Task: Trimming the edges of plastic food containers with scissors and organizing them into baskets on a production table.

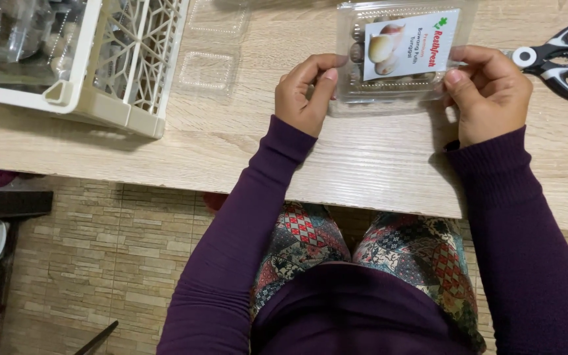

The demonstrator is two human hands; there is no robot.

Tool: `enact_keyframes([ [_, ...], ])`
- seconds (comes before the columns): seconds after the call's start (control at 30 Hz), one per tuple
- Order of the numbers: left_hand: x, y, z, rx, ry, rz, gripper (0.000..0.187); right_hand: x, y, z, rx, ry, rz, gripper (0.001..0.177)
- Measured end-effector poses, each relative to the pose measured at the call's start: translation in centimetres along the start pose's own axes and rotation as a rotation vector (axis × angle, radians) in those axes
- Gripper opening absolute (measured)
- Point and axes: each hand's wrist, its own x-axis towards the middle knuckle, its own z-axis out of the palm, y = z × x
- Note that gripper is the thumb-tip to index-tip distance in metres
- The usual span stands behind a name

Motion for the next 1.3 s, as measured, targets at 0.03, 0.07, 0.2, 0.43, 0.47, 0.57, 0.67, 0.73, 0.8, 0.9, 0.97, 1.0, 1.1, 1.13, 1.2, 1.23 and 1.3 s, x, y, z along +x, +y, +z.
enact_keyframes([
  [0.03, 0.0, 0.1, 0.0, 0.001, -0.002, 0.003, 0.021, 0.0, 0.0, 0.0, 0.008, 0.004, 0.005, 0.02],
  [0.07, 0.1, 0.2, 0.0, 0.003, -0.004, 0.006, 0.021, 0.0, 0.0, 0.0, 0.016, 0.007, 0.011, 0.02],
  [0.2, 0.0, 0.3, -0.1, 0.01, 0.005, 0.032, 0.02, 0.0, 0.1, 0.0, 0.034, 0.02, 0.025, 0.02],
  [0.43, 0.2, -0.6, 0.5, 0.177, 0.041, -0.002, 0.016, -0.3, -1.0, -0.1, -0.081, 0.007, 0.022, 0.02],
  [0.47, 0.3, -1.2, 0.4, 0.321, 0.078, -0.025, 0.024, -0.1, -1.4, 0.2, -0.167, -0.023, 0.01, 0.021],
  [0.57, 0.5, -1.8, 0.8, 0.601, 0.145, -0.19, 0.026, -0.2, 1.1, -0.4, -0.215, -0.014, 0.066, 0.018],
  [0.67, 0.6, -1.3, 0.6, 0.585, 0.137, -0.23, 0.017, -0.5, -0.5, 0.7, -0.349, 0.032, 0.022, 0.014],
  [0.73, 0.9, -0.5, 0.1, 0.541, 0.142, -0.264, 0.021, 0.4, 2.2, -0.2, -0.33, 0.065, 0.065, 0.008],
  [0.8, 1.2, -0.1, -0.2, 0.493, 0.144, -0.297, 0.025, 1.2, 3.5, -0.6, -0.315, 0.098, 0.111, 0.01],
  [0.9, 1.2, -0.3, -0.4, 0.476, 0.16, -0.299, 0.025, 2.2, 2.5, -0.6, -0.207, 0.019, 0.09, 0.018],
  [0.97, 1.5, -0.3, -0.8, 0.429, 0.153, -0.269, 0.02, 3.2, 0.1, -0.3, -0.115, 0.028, 0.403, 0.022],
  [1.0, 1.5, -0.4, -0.8, 0.428, 0.178, -0.263, 0.02, 3.9, -0.3, 0.3, -0.119, 0.012, 0.384, 0.022],
  [1.1, 1.6, -0.5, -1.0, 0.392, 0.177, -0.285, 0.015, 4.8, -1.9, 2.1, 0.096, -0.046, 0.773, 0.034],
  [1.13, 1.7, -0.5, -1.1, 0.371, 0.155, -0.345, 0.011, 4.3, -2.6, 2.5, 0.015, -0.117, 0.686, 0.021],
  [1.2, 1.9, -0.8, -1.2, 0.35, 0.15, -0.384, 0.012, 4.5, -2.6, 2.4, -0.066, -0.19, 0.572, 0.019],
  [1.23, 2.1, -1.1, -1.2, 0.323, 0.152, -0.433, 0.018, 5.2, -2.0, 1.9, -0.128, -0.213, 0.559, 0.03],
  [1.3, 2.5, -0.9, -1.9, 0.294, 0.171, -0.466, 0.024, 8.0, 0.6, -0.8, -0.193, -0.241, 0.524, 0.049],
])
